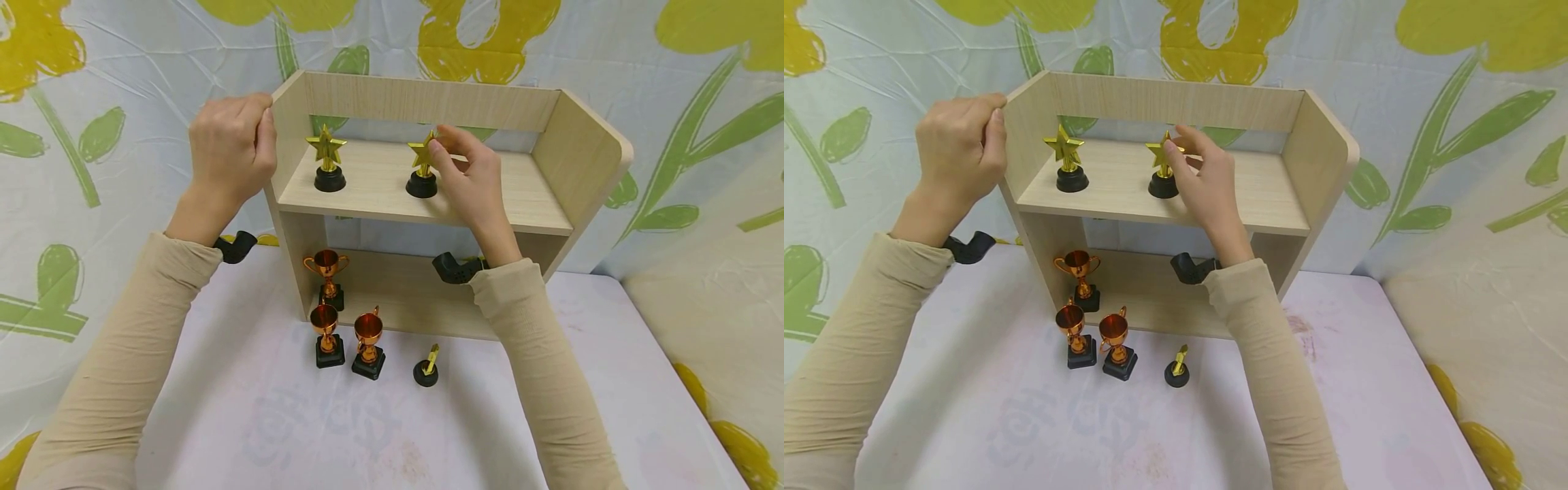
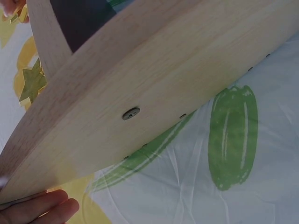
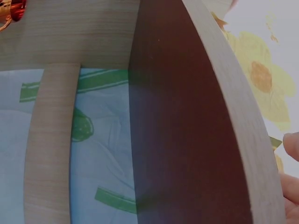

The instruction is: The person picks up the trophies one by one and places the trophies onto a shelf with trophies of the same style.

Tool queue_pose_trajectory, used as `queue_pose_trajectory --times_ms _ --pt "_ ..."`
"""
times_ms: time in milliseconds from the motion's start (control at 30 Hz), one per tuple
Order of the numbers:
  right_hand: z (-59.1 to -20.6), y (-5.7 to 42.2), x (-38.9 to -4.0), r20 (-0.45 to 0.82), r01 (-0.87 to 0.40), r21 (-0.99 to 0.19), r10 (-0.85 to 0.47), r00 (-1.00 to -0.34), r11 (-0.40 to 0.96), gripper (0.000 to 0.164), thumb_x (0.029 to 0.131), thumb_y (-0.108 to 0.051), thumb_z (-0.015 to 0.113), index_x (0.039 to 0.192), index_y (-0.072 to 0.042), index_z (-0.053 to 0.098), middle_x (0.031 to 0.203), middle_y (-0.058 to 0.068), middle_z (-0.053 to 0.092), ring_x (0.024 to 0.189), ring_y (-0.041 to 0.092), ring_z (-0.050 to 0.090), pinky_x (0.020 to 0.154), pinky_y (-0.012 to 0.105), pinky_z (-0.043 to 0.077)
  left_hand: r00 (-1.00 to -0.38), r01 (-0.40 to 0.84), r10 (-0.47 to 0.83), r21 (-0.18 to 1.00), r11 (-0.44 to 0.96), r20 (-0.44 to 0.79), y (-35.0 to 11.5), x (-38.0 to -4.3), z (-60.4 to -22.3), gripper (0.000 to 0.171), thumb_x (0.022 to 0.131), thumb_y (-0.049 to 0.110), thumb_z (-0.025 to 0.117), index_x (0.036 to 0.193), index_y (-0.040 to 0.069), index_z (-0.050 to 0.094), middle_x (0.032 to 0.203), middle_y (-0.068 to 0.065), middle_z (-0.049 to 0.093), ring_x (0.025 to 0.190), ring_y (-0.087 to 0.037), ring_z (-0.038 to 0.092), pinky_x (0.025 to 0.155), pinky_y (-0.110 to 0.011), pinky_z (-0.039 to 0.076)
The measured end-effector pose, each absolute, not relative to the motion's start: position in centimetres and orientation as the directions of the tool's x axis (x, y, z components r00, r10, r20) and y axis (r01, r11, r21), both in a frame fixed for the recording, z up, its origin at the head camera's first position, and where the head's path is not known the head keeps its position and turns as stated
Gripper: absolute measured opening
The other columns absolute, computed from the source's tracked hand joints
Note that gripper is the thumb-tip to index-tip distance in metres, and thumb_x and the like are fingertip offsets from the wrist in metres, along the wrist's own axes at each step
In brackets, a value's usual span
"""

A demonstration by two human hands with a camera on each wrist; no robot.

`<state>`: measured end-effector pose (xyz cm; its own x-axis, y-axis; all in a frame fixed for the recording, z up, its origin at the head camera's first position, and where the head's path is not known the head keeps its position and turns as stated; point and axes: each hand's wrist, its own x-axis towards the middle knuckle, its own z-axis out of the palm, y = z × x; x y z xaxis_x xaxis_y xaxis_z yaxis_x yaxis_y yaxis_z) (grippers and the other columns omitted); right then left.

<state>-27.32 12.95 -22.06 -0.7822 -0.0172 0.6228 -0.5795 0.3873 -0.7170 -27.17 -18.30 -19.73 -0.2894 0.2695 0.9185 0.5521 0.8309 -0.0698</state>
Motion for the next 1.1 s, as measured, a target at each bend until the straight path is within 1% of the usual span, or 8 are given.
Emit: queue_pose_trajectory --times_ms 200,433,733,900,1100 --pt "-22.1 13.0 -27.0 0.644 -0.598 -0.710 -0.001 -0.765 0.372 0.040 0.097 -0.017 0.061 0.134 0.000 0.059 0.118 0.015 0.068 0.111 0.021 0.063 0.097 0.031 0.050 -0.281 0.551 0.266 -0.072 0.831 0.922 -18.3 -27.2 -19.7 0.035 0.098 0.014 0.038 0.092 -0.005 0.066 0.078 -0.020 0.067 0.067 -0.039 0.061 0.062 -0.052 0.046" --pt "-22.3 13.2 -26.7 0.673 -0.631 -0.699 0.010 -0.740 0.336 0.037 0.098 -0.015 0.059 0.132 0.000 0.059 0.119 0.013 0.068 0.111 0.018 0.063 0.098 0.030 0.048 -0.287 0.552 0.260 -0.063 0.831 0.922 -18.1 -27.1 -19.6 0.034 0.098 0.014 0.038 0.088 -0.005 0.065 0.072 -0.019 0.063 0.063 -0.038 0.057 0.060 -0.051 0.044" --pt "-22.1 13.6 -25.9 0.678 -0.633 -0.692 0.009 -0.735 0.346 0.038 0.098 -0.014 0.059 0.134 -0.001 0.058 0.122 0.015 0.066 0.113 0.019 0.062 0.100 0.029 0.046 -0.303 0.561 0.233 -0.025 0.828 0.924 -18.1 -27.1 -19.8 0.035 0.097 0.015 0.039 0.092 -0.006 0.066 0.078 -0.021 0.066 0.067 -0.040 0.059 0.063 -0.054 0.045" --pt "-22.1 13.9 -25.4 0.683 -0.641 -0.690 0.009 -0.730 0.337 0.038 0.098 -0.013 0.059 0.134 -0.001 0.057 0.123 0.014 0.066 0.114 0.020 0.061 0.101 0.029 0.046 -0.301 0.559 0.243 -0.035 0.828 0.922 -18.1 -27.2 -19.7 0.034 0.097 0.014 0.040 0.094 -0.006 0.066 0.081 -0.021 0.067 0.069 -0.041 0.061 0.065 -0.055 0.046" --pt "-22.1 14.0 -24.7 0.689 -0.647 -0.686 0.011 -0.725 0.332 0.038 0.097 -0.012 0.059 0.133 -0.001 0.058 0.124 0.015 0.065 0.113 0.021 0.061 0.102 0.030 0.045 -0.296 0.555 0.248 -0.045 0.831 0.923 -18.3 -27.3 -19.9 0.034 0.097 0.014 0.039 0.094 -0.006 0.067 0.081 -0.021 0.067 0.069 -0.041 0.060 0.063 -0.055 0.046"
